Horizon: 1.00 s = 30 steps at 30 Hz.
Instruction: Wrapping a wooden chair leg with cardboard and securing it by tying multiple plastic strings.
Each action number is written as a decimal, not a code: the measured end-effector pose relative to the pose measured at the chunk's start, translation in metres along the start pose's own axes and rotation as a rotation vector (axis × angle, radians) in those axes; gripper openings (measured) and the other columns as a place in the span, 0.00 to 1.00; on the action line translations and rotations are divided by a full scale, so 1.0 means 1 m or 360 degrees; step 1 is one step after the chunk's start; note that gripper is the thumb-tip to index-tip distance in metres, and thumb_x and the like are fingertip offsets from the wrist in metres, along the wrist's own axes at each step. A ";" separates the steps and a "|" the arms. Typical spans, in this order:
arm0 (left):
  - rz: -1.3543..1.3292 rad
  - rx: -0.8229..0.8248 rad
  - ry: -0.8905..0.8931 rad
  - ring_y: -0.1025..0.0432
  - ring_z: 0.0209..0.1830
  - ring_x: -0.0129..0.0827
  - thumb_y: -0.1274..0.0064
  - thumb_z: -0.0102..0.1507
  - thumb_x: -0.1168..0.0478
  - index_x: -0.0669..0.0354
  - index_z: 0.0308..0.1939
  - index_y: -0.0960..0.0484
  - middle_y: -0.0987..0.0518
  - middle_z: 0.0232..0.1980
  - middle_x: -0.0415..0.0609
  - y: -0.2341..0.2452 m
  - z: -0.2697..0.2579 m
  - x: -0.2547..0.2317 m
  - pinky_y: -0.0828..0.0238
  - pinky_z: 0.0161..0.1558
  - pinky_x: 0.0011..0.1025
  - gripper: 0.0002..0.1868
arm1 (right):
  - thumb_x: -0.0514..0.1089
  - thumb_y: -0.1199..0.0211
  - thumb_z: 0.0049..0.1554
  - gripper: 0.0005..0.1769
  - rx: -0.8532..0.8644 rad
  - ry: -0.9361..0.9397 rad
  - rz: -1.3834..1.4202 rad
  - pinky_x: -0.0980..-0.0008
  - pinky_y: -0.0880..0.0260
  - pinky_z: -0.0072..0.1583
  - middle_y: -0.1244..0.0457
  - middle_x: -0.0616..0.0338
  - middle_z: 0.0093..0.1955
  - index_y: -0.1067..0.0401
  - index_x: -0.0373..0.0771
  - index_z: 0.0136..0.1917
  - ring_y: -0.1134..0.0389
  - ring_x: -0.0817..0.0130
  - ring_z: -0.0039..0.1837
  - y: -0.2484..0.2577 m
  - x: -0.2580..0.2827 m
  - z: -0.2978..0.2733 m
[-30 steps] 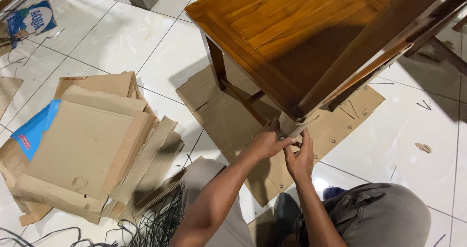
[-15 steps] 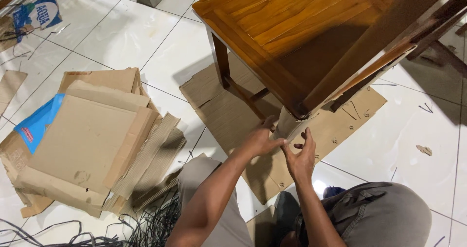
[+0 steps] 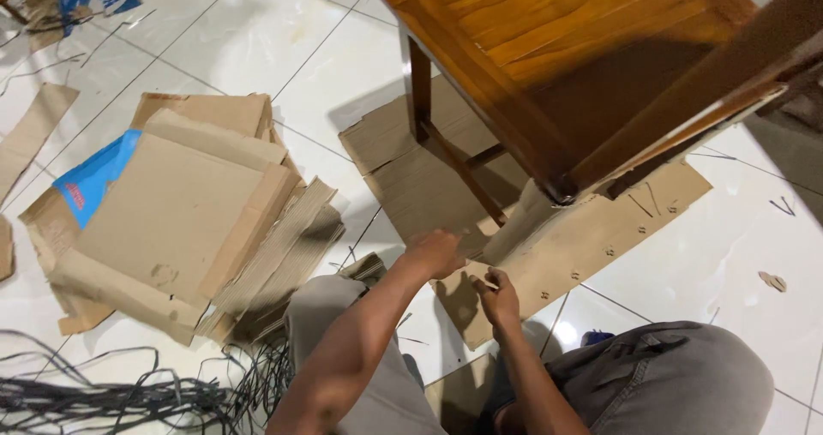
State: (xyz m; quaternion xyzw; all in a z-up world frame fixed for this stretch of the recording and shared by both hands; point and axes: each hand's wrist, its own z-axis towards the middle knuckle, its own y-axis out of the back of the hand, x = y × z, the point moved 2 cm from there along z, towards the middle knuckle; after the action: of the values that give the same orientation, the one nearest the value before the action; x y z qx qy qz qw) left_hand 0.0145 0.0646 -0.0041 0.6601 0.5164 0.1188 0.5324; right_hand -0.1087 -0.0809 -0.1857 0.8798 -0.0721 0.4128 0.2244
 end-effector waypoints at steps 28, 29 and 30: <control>-0.0266 -0.0089 0.0712 0.23 0.58 0.63 0.54 0.66 0.51 0.64 0.59 0.20 0.19 0.56 0.64 -0.059 -0.159 0.184 0.28 0.56 0.60 0.25 | 0.62 0.38 0.55 0.22 0.0789 0.0381 -0.0769 0.56 0.29 0.57 0.28 0.56 0.48 0.21 0.49 0.55 0.26 0.54 0.57 -0.160 -0.024 -0.078; -0.0269 -0.0096 0.0708 0.23 0.57 0.64 0.55 0.65 0.51 0.64 0.58 0.19 0.18 0.55 0.64 -0.061 -0.164 0.187 0.27 0.55 0.60 0.25 | 0.59 0.38 0.59 0.23 0.0911 0.0123 -0.0471 0.63 0.31 0.52 0.30 0.55 0.47 0.26 0.41 0.58 0.29 0.60 0.53 -0.166 -0.022 -0.085; -0.0270 -0.0106 0.0702 0.23 0.55 0.64 0.56 0.65 0.51 0.63 0.57 0.19 0.18 0.53 0.64 -0.063 -0.167 0.188 0.27 0.54 0.60 0.24 | 0.56 0.38 0.62 0.26 0.1020 -0.0134 -0.0168 0.70 0.35 0.47 0.32 0.54 0.45 0.31 0.34 0.61 0.32 0.65 0.48 -0.170 -0.018 -0.092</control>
State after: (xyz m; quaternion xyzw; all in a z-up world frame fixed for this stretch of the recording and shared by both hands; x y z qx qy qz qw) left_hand -0.0558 0.3076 -0.0620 0.5545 0.6697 0.2318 0.4363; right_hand -0.1310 0.1115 -0.2049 0.9245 0.0981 0.3655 -0.0461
